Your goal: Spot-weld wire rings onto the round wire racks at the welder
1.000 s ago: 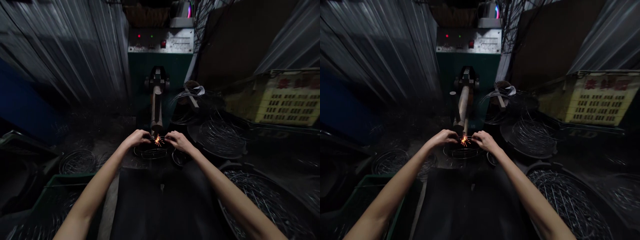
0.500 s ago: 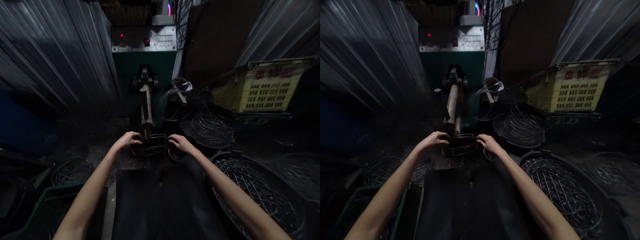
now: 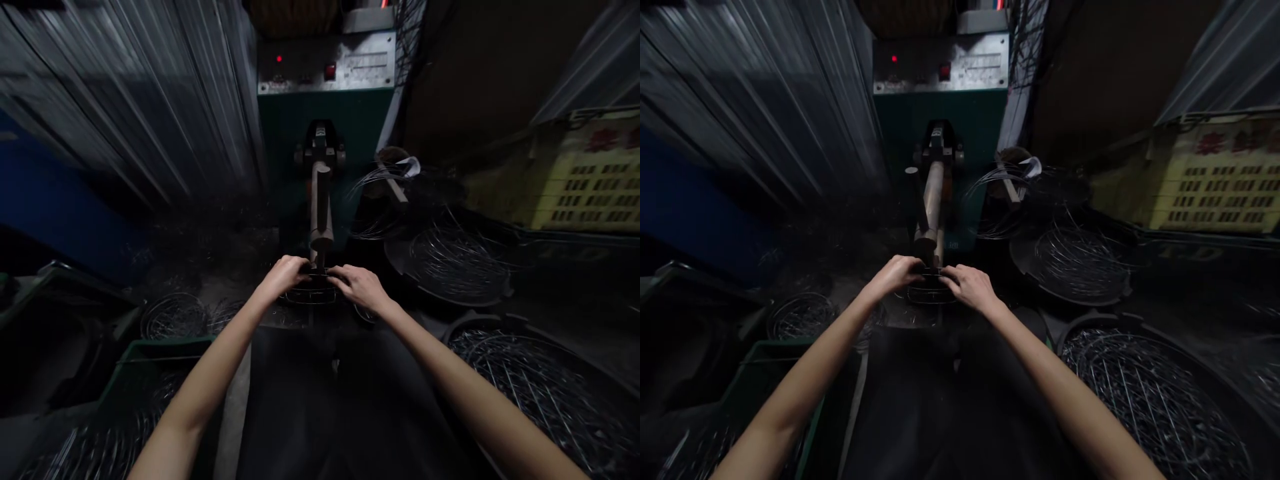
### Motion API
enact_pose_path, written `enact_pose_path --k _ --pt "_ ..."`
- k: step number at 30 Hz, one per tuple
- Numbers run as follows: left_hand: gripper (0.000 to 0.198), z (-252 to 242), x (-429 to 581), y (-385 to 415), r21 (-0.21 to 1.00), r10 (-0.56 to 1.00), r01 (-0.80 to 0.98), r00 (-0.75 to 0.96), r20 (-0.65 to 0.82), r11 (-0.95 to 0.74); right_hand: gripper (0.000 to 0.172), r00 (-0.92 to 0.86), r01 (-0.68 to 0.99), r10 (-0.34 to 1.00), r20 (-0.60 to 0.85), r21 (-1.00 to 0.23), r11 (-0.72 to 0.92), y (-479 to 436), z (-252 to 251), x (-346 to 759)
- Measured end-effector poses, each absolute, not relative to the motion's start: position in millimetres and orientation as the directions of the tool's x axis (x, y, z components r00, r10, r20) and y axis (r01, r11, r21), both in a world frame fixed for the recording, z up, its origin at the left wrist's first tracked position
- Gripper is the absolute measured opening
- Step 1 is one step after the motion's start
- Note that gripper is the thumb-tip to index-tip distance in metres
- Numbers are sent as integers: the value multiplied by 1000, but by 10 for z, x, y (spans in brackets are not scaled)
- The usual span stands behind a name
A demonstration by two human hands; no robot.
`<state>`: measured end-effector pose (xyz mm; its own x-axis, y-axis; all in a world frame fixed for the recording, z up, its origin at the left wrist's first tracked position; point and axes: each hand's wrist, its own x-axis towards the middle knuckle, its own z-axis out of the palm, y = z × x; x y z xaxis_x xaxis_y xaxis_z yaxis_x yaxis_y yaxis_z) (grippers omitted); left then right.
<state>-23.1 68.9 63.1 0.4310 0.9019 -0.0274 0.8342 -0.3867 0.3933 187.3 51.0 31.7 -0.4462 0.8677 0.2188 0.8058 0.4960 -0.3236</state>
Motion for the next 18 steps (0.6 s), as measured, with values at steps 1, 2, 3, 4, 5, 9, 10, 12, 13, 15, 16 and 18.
enact_pose_path --k 1,2,3,4,5,9,10,12,13,15,16,18 --pt "24 617 -223 689 395 900 830 436 -22 -393 28 -438 811 876 203 -332 482 512 336 1858" --pt "23 606 -224 684 394 897 827 442 -12 -402 27 -437 809 879 189 -345 476 517 348 1848" --pt "23 596 -232 677 392 893 822 450 -2 -413 26 -439 803 880 180 -361 474 526 352 1841" --pt "23 586 -242 668 388 888 818 459 4 -424 24 -443 794 879 177 -378 476 536 349 1836" --pt "23 577 -253 660 384 883 815 469 5 -435 22 -446 786 877 179 -391 480 548 341 1832" --pt "24 535 -297 651 363 871 809 491 14 -462 21 -437 774 876 207 -410 483 592 302 1822" --pt "24 527 -309 655 363 872 809 489 21 -462 21 -436 759 874 215 -434 485 600 300 1823" --pt "23 517 -335 663 384 876 804 481 29 -454 18 -443 703 866 233 -509 497 610 311 1830" --pt "22 516 -348 667 400 878 799 478 31 -449 17 -447 674 861 243 -542 503 613 320 1835" --pt "22 519 -371 669 434 881 787 473 32 -438 15 -446 640 857 261 -576 508 615 341 1843" --pt "22 522 -380 669 449 881 781 472 32 -434 14 -440 640 858 266 -578 507 617 349 1845" --pt "23 529 -391 670 470 883 771 469 36 -429 14 -431 652 862 265 -569 501 623 356 1842"
